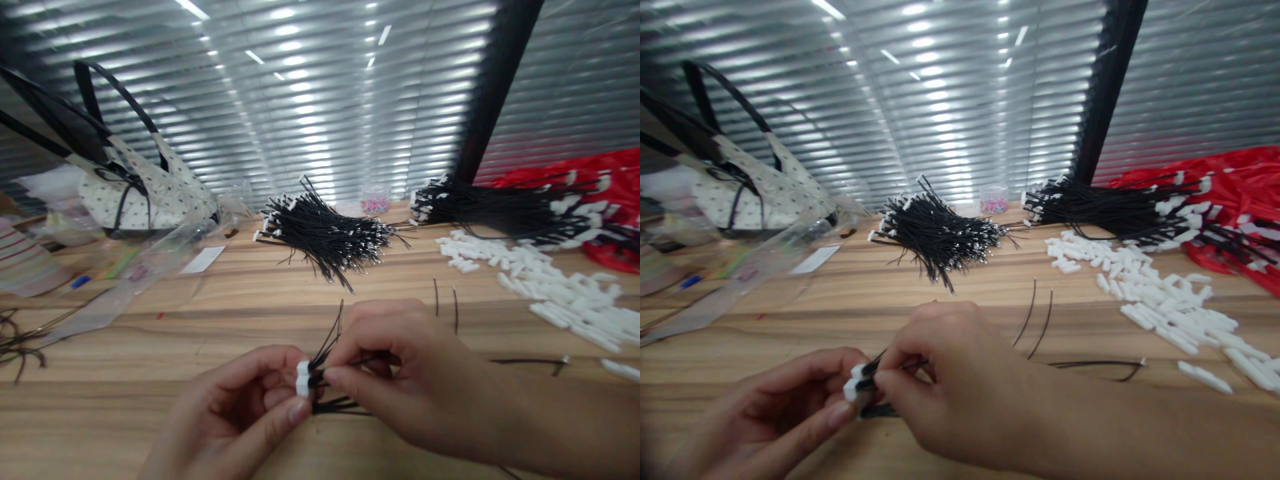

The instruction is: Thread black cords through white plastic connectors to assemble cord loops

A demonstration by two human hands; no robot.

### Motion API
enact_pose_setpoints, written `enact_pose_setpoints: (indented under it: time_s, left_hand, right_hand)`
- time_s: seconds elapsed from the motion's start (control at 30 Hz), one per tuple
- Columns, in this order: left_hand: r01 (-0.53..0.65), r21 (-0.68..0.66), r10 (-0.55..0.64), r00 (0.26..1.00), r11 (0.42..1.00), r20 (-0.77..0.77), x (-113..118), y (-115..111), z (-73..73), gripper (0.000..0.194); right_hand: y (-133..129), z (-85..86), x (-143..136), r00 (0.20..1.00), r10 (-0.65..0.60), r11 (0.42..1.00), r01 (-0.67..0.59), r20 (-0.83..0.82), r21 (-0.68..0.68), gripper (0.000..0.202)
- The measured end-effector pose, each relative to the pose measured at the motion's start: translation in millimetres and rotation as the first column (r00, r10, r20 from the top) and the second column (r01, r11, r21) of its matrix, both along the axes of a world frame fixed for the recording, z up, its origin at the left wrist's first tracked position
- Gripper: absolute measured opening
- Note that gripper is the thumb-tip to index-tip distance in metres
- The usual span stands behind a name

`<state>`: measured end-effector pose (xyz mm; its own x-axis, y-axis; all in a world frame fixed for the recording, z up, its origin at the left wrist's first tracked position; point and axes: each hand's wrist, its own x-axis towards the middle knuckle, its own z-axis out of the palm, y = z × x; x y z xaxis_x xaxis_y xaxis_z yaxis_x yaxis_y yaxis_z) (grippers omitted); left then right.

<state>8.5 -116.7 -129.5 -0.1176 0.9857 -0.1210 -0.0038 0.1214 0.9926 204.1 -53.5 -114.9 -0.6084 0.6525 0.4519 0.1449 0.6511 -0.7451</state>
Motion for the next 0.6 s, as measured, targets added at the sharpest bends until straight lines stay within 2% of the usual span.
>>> enact_pose_setpoints:
  time_s: [0.13, 0.27, 0.33, 0.47, 0.6]
  left_hand:
    - [0.045, 0.054, -0.039, 0.993, 0.997, -0.107, -13.6, 4.6, -6.8, 0.02]
    - [0.009, 0.075, -0.006, 0.999, 0.997, -0.045, -19.3, 7.0, -7.2, 0.023]
    - [0.003, 0.06, -0.001, 1.0, 0.998, -0.029, -21.5, 9.2, -4.2, 0.025]
    - [-0.052, 0.049, 0.054, 0.998, 0.997, -0.031, -27.6, 14.4, -1.1, 0.031]
    - [-0.041, 0.062, 0.038, 0.998, 0.997, 0.042, -31.0, 14.8, -7.1, 0.029]
  right_hand:
    - [2.7, 5.3, 2.4, 1.0, -0.018, 0.999, 0.017, 0.017, 0.05, 0.012]
    - [9.3, 6.4, 3.8, 0.997, -0.056, 0.998, 0.055, 0.055, 0.022, 0.011]
    - [16.8, 3.2, 5.5, 0.987, -0.069, 0.997, 0.063, 0.146, 0.04, 0.012]
    - [40.7, -9.0, 12.7, 0.924, -0.173, 0.966, 0.092, 0.341, 0.241, 0.019]
    - [62.4, -19.7, 17.6, 0.846, -0.258, 0.957, 0.155, 0.467, 0.247, 0.021]
